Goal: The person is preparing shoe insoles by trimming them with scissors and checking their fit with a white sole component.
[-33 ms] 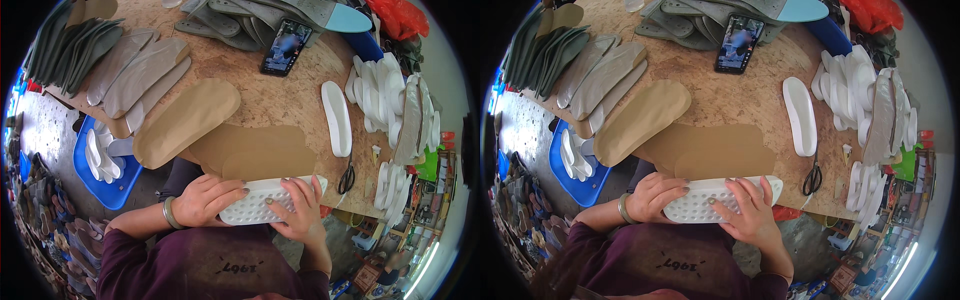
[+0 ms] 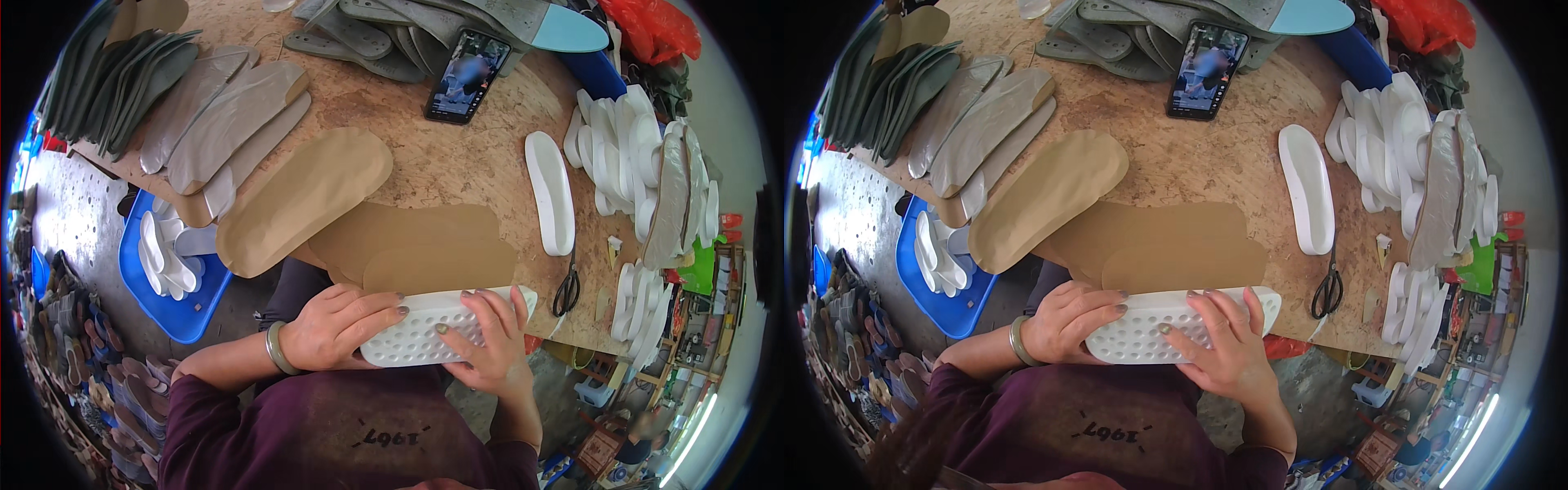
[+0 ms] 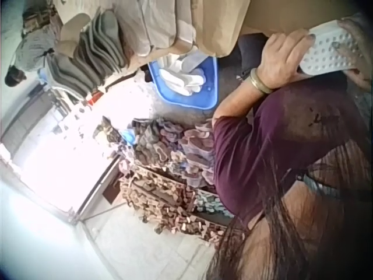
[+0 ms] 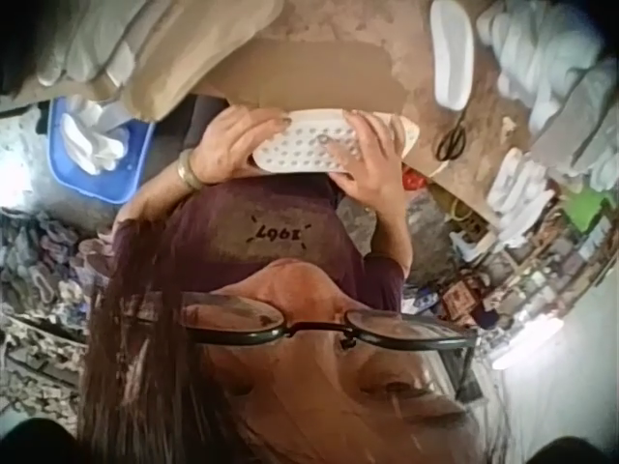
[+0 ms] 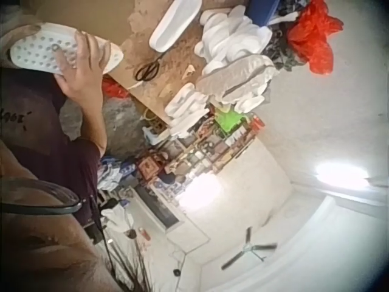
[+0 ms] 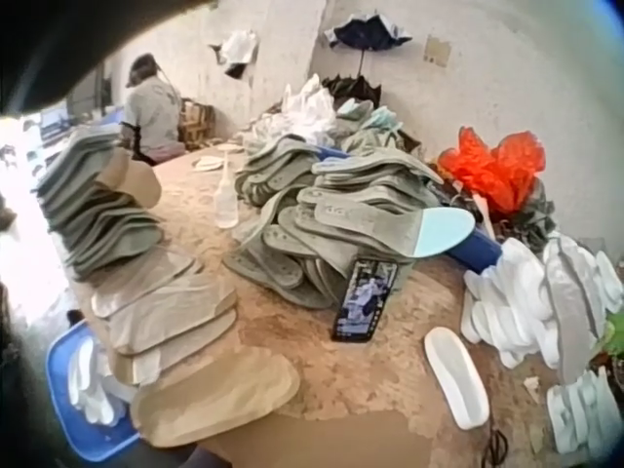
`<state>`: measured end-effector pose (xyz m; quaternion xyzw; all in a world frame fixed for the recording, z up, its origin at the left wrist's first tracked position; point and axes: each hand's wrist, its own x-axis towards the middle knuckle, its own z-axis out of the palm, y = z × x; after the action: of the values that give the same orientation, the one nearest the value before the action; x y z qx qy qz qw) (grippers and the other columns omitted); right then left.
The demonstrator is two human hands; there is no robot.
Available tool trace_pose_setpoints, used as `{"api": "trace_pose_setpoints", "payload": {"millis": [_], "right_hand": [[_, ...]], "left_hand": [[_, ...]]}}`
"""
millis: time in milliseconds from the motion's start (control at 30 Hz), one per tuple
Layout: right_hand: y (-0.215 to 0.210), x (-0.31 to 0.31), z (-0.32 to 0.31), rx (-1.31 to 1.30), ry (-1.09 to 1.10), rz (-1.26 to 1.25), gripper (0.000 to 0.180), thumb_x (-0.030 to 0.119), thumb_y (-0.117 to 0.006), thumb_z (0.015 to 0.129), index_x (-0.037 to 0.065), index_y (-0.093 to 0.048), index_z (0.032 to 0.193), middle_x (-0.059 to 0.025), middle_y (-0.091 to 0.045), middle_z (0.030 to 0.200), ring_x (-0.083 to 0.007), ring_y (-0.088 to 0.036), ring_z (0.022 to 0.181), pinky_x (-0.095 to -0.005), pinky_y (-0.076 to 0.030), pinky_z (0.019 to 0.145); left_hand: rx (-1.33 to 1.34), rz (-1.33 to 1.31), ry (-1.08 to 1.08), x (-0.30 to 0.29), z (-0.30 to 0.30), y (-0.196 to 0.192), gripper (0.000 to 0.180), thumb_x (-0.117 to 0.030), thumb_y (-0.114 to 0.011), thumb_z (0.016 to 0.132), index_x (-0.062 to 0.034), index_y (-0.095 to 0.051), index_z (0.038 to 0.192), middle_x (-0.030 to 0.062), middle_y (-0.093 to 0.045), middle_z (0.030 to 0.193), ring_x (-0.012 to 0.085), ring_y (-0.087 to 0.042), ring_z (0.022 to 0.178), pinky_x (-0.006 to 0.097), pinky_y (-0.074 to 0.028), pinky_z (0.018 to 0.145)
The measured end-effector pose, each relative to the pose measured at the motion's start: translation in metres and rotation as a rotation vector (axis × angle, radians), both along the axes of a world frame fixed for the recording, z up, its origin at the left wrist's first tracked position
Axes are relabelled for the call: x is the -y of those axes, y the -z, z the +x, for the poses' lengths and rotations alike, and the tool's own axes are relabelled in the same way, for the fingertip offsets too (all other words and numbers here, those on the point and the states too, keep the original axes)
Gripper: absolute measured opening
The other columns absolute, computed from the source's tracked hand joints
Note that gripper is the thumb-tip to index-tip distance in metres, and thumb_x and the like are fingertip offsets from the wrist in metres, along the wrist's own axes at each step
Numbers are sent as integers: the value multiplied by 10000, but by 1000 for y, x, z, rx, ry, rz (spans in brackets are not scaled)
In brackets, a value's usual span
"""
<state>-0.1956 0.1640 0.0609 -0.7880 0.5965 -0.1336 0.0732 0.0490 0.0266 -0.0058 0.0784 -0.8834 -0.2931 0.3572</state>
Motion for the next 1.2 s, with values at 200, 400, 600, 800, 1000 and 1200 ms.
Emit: {"api": "trace_pose_setpoints", "payload": {"millis": [200, 400, 600, 800, 1000, 1200], "right_hand": [[6, -10, -35, 19, 112, -61, 631, 260, -869, 488, 269, -704, 1097, -123, -563, 1308, -349, -537, 1218, -597, -278, 1115], [10, -8, -38, 60, 81, -28, 631, 266, -859, 467, 279, -717, 1081, -123, -587, 1285, -355, -554, 1194, -579, -281, 1124], [18, 9, -38, 67, -1, 5, 580, 263, -843, 518, 301, -720, 1084, -123, -585, 1300, -350, -550, 1203, -566, -288, 1125], [31, 35, -39, 91, 13, 20, 592, 221, -851, 518, 285, -723, 1093, -128, -592, 1291, -354, -557, 1192, -576, -303, 1113], [43, 51, -41, 64, -28, 56, 679, 202, -856, 497, 285, -703, 1154, -138, -566, 1322, -361, -547, 1207, -592, -326, 1089], [38, 53, -37, 32, -31, 68, 673, 202, -859, 504, 282, -701, 1153, -133, -563, 1323, -365, -539, 1224, -599, -338, 1076]], "left_hand": [[63, 55, -134, 27, 15, 5, 717, -471, -867, 676, -15, -601, 1162, 173, -627, 1215, 331, -636, 1063, 420, -514, 867], [114, -12, -140, 42, 20, 24, 386, -380, -843, 735, -77, -711, 935, 73, -679, 1034, 268, -638, 1009, 385, -534, 824], [134, -43, -25, 51, 15, 38, 387, -401, -831, 742, -78, -714, 919, 58, -678, 1031, 256, -646, 984, 385, -531, 822], [134, -55, -42, 53, 13, 43, 385, -424, -821, 739, -87, -714, 890, 47, -681, 1033, 239, -646, 986, 377, -522, 825], [125, -86, -47, 52, 14, 48, 451, -488, -824, 715, -95, -732, 916, 51, -697, 1043, 256, -632, 998, 386, -519, 807], [125, -70, -48, 48, 19, 51, 433, -467, -835, 716, -102, -734, 924, 42, -690, 1077, 246, -624, 1024, 392, -519, 830]]}}
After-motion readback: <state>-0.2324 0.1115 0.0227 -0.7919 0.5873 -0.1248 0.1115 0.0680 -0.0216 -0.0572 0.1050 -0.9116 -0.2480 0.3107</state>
